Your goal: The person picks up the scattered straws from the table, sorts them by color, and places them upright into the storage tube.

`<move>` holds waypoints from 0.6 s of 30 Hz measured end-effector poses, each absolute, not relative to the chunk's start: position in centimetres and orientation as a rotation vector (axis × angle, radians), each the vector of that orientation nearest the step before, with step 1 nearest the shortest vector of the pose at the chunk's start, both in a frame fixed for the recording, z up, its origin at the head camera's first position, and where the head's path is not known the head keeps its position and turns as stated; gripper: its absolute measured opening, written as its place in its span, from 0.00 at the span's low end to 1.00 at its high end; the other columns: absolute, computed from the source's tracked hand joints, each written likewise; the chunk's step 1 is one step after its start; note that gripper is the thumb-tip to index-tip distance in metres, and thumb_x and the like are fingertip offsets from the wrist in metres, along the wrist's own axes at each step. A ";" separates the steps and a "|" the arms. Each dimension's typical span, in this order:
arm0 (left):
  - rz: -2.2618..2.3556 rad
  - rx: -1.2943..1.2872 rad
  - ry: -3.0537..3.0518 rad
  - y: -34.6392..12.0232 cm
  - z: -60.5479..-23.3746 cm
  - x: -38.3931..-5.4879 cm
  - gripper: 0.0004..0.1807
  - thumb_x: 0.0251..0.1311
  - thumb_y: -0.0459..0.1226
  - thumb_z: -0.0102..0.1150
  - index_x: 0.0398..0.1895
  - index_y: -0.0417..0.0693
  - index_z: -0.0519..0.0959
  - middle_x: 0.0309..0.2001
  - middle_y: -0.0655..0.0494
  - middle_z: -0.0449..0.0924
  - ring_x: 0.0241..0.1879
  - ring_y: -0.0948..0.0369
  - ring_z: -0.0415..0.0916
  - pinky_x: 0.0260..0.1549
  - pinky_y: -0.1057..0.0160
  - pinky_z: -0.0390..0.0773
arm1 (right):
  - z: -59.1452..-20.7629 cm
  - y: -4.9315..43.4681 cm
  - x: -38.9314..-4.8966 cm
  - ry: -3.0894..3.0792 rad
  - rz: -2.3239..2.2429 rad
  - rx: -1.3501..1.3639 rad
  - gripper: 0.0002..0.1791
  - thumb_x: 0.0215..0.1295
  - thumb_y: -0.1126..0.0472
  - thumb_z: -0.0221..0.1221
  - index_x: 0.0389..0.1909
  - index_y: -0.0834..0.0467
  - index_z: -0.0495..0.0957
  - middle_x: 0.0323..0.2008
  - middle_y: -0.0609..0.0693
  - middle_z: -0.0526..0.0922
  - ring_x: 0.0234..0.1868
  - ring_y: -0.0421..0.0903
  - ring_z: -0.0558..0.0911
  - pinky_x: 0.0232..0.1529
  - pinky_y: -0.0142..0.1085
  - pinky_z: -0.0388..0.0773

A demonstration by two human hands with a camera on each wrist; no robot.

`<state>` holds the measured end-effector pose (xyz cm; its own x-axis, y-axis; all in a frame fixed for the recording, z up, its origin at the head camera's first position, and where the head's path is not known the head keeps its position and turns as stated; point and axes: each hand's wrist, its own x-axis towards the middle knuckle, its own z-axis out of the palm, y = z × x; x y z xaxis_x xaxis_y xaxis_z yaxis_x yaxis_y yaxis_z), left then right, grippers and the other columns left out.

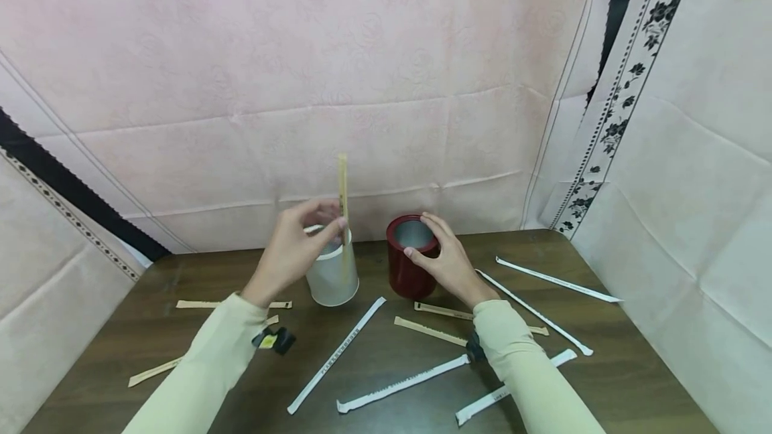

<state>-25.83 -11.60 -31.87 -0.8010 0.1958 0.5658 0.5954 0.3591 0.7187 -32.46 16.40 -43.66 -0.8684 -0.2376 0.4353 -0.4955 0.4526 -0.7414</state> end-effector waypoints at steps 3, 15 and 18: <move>-1.476 -0.673 -2.151 -10.1 -30.4 -27.1 0.11 0.65 0.36 0.64 0.48 0.43 0.81 0.39 0.53 0.85 0.35 0.57 0.85 0.36 0.58 0.85 | -43.8 16.3 -32.5 -2.421 1.398 0.636 0.41 0.63 0.55 0.68 0.75 0.55 0.61 0.75 0.53 0.57 0.73 0.55 0.59 0.61 0.62 0.65; -1.455 -0.684 -2.129 -4.6 -30.9 -32.2 0.12 0.66 0.37 0.63 0.50 0.42 0.81 0.41 0.53 0.85 0.38 0.60 0.85 0.36 0.64 0.84 | -44.1 16.4 -32.6 -2.394 1.360 0.646 0.41 0.61 0.47 0.68 0.73 0.49 0.63 0.74 0.46 0.59 0.72 0.47 0.61 0.66 0.55 0.63; -1.380 -0.690 -2.196 -3.4 -32.1 -33.2 0.13 0.67 0.39 0.62 0.52 0.48 0.81 0.41 0.56 0.85 0.39 0.62 0.84 0.38 0.65 0.83 | -44.1 16.4 -32.8 -2.390 1.363 0.645 0.41 0.62 0.46 0.68 0.73 0.49 0.63 0.74 0.45 0.59 0.73 0.47 0.60 0.67 0.55 0.62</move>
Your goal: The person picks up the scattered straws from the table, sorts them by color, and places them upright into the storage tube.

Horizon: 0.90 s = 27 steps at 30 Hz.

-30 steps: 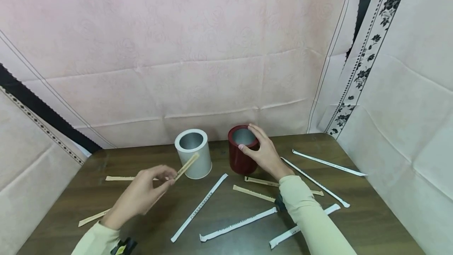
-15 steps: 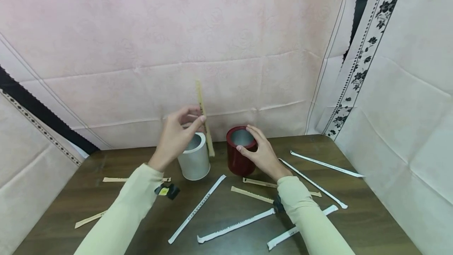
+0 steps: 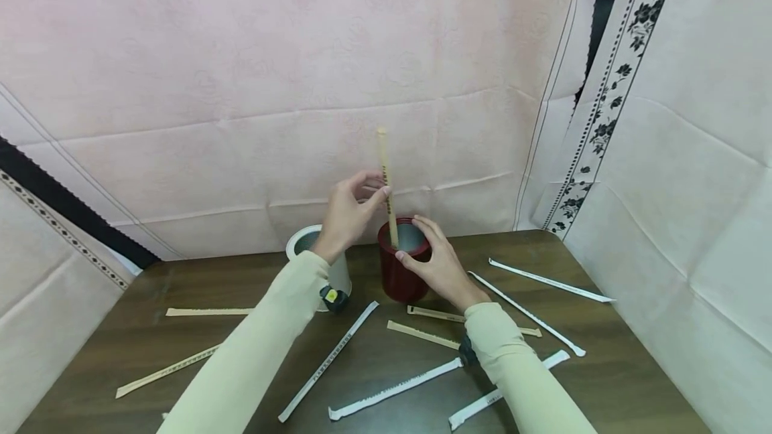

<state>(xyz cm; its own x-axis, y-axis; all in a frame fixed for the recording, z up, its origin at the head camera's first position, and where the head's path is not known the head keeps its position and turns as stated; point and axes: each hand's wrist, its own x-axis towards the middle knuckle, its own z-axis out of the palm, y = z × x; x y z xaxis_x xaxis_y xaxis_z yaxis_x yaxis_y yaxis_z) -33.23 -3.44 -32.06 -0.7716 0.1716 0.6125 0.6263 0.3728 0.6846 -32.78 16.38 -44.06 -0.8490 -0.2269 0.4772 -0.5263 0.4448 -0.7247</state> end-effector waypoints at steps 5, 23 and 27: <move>-1.253 -0.704 -2.364 -2.3 -34.4 -33.9 0.13 0.67 0.41 0.62 0.53 0.52 0.83 0.40 0.59 0.86 0.38 0.64 0.83 0.37 0.65 0.82 | -44.4 15.7 -32.7 -2.396 1.393 0.656 0.41 0.63 0.46 0.67 0.74 0.47 0.61 0.74 0.44 0.58 0.74 0.47 0.58 0.69 0.56 0.59; -0.941 -0.678 -2.703 -8.4 -32.4 -27.1 0.07 0.66 0.46 0.62 0.39 0.57 0.86 0.31 0.68 0.84 0.32 0.68 0.79 0.36 0.64 0.79 | -41.0 15.4 -30.4 -2.403 1.497 0.661 0.39 0.64 0.58 0.66 0.73 0.60 0.61 0.74 0.57 0.58 0.75 0.57 0.56 0.66 0.62 0.60; -0.976 -0.651 -2.794 -11.0 -34.5 -24.7 0.03 0.64 0.44 0.65 0.33 0.60 0.85 0.28 0.70 0.81 0.29 0.68 0.78 0.33 0.64 0.78 | -40.5 15.7 -30.0 -2.427 1.483 0.646 0.38 0.65 0.59 0.66 0.73 0.61 0.61 0.74 0.57 0.58 0.74 0.58 0.56 0.65 0.64 0.61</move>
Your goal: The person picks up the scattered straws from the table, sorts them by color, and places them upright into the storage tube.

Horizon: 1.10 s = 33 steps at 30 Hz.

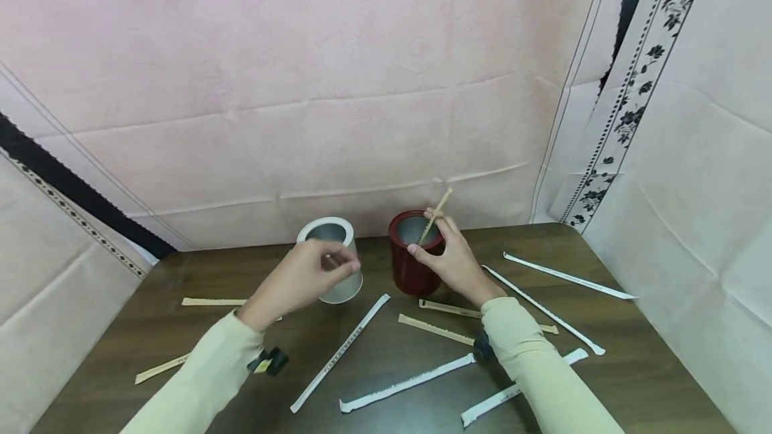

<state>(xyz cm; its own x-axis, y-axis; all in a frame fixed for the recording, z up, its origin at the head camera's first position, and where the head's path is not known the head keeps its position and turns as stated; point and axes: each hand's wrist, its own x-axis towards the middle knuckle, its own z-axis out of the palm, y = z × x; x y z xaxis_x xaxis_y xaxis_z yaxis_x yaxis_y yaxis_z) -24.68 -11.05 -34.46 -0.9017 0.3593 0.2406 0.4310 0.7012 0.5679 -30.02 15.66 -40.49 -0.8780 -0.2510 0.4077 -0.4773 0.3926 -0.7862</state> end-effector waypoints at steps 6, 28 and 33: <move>-1.001 -0.585 -2.937 -13.3 -40.1 -23.0 0.05 0.58 0.40 0.69 0.34 0.51 0.84 0.24 0.66 0.80 0.22 0.68 0.75 0.24 0.64 0.75 | -40.5 16.5 -30.1 -2.415 1.479 0.628 0.38 0.64 0.59 0.66 0.72 0.61 0.62 0.74 0.56 0.59 0.74 0.58 0.57 0.64 0.61 0.64; -0.687 -0.617 -3.054 -12.3 -45.1 -21.8 0.09 0.39 0.31 0.64 0.20 0.53 0.74 0.15 0.65 0.68 0.15 0.65 0.65 0.15 0.65 0.66 | -43.9 16.3 -32.8 -2.392 1.465 0.610 0.39 0.63 0.53 0.68 0.73 0.49 0.63 0.74 0.46 0.59 0.74 0.50 0.57 0.64 0.62 0.63; -0.802 -0.602 -3.020 -12.3 -43.1 -21.8 0.08 0.43 0.31 0.63 0.22 0.53 0.73 0.15 0.66 0.68 0.14 0.67 0.65 0.14 0.66 0.66 | -44.1 16.4 -32.9 -2.386 1.468 0.609 0.39 0.62 0.48 0.68 0.72 0.45 0.63 0.74 0.45 0.59 0.75 0.47 0.57 0.65 0.60 0.64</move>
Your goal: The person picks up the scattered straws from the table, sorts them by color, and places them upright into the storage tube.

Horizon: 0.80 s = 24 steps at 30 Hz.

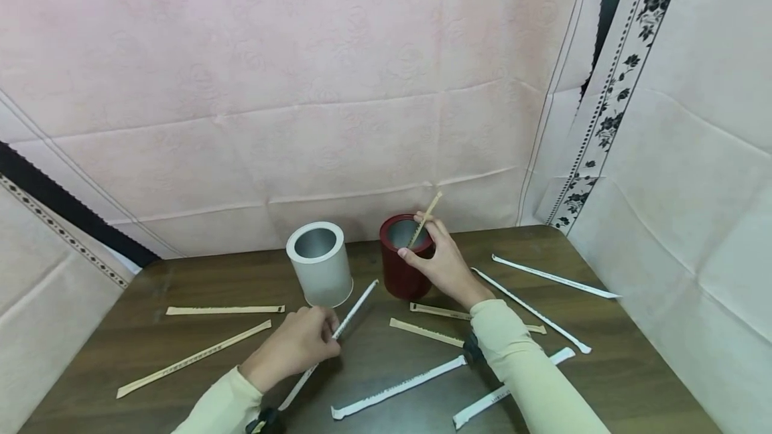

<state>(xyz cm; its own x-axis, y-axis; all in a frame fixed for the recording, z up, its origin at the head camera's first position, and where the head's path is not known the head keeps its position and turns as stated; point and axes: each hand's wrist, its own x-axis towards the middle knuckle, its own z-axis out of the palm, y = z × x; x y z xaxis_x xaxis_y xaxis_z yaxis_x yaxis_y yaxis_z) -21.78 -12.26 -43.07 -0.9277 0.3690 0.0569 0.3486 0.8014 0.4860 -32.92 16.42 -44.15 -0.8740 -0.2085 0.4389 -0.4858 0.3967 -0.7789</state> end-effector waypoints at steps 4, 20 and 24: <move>0.902 0.583 2.991 -12.1 -39.6 -21.7 0.06 0.48 0.32 0.61 0.28 0.52 0.77 0.21 0.66 0.75 0.17 0.68 0.70 0.16 0.66 0.71 | -44.2 16.4 -32.9 -2.382 1.461 0.613 0.39 0.62 0.47 0.68 0.72 0.46 0.64 0.74 0.46 0.59 0.75 0.47 0.57 0.65 0.59 0.63; 1.978 0.829 2.889 -7.9 -25.3 -27.7 0.08 0.67 0.32 0.60 0.45 0.37 0.77 0.39 0.47 0.82 0.34 0.55 0.84 0.33 0.63 0.84 | -43.2 16.2 -32.0 -2.375 1.510 0.598 0.39 0.63 0.56 0.68 0.73 0.52 0.63 0.74 0.52 0.59 0.74 0.53 0.57 0.65 0.61 0.62; 1.997 0.887 2.944 -6.1 -25.7 -29.6 0.09 0.64 0.31 0.62 0.45 0.37 0.78 0.38 0.47 0.84 0.33 0.57 0.85 0.33 0.64 0.84 | -41.7 15.6 -30.6 -2.387 1.528 0.612 0.39 0.63 0.58 0.67 0.72 0.59 0.62 0.74 0.57 0.58 0.73 0.56 0.59 0.64 0.59 0.65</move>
